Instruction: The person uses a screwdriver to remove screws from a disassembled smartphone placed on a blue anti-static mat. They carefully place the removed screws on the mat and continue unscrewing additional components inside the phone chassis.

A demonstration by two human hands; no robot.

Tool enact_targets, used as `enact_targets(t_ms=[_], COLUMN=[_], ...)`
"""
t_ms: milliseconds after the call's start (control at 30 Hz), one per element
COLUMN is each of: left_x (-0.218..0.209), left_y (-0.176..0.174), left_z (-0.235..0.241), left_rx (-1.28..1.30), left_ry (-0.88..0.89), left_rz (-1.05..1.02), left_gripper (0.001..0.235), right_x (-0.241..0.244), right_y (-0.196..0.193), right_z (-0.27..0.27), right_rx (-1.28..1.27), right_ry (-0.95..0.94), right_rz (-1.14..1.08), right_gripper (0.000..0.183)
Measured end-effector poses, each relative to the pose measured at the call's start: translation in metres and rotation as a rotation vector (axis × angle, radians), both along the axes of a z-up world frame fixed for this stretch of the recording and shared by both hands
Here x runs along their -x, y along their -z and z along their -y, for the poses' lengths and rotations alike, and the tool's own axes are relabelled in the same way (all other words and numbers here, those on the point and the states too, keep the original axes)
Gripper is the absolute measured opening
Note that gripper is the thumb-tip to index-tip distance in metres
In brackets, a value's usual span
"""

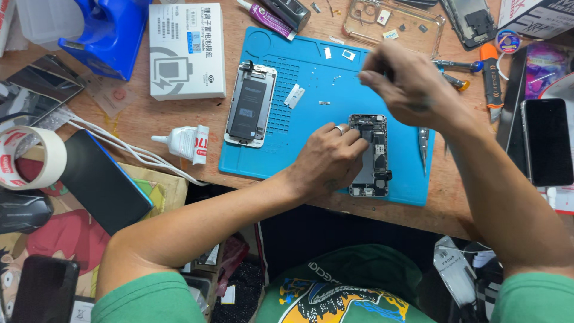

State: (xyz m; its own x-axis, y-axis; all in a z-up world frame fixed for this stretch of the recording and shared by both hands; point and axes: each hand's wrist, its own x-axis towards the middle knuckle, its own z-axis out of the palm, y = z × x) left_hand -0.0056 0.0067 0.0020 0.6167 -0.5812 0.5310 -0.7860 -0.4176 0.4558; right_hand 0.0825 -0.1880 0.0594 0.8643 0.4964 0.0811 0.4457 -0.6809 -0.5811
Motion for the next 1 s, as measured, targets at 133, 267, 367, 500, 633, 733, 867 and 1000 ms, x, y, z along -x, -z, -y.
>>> enact_targets(t_ms=[133, 267, 367, 500, 633, 733, 867, 1000], left_x=[0.000, 0.000, 0.000, 0.000, -0.003, -0.007, -0.007, -0.007], left_y=[0.000, -0.002, -0.003, -0.005, -0.005, -0.005, -0.004, -0.002], left_z=[0.001, 0.003, 0.003, 0.003, 0.001, 0.001, 0.002, 0.002], left_rx=[-0.016, -0.030, -0.034, -0.001, 0.149, 0.120, 0.122, 0.106], left_ry=[-0.010, -0.037, -0.042, -0.063, -0.269, -0.382, -0.392, -0.391], left_rz=[-0.018, -0.016, -0.042, -0.056, -0.171, -0.246, -0.179, -0.201], left_gripper=[0.009, 0.010, 0.010, 0.008, 0.012, 0.016, 0.024, 0.021], right_x=[0.027, 0.031, 0.029, 0.031, 0.032, 0.033, 0.034, 0.040], right_y=[-0.002, 0.019, 0.032, 0.039, 0.043, 0.042, 0.038, 0.034], right_z=[0.032, 0.039, 0.042, 0.045, 0.045, 0.045, 0.039, 0.031], right_rx=[-0.202, -0.294, -0.403, -0.438, -0.368, -0.329, -0.293, -0.196], right_ry=[0.081, 0.139, 0.075, 0.084, 0.090, 0.082, -0.077, -0.050], right_rz=[-0.151, -0.127, -0.127, -0.137, -0.111, -0.090, 0.047, 0.052], right_gripper=[0.015, 0.011, 0.013, 0.017, 0.015, 0.012, 0.013, 0.013])
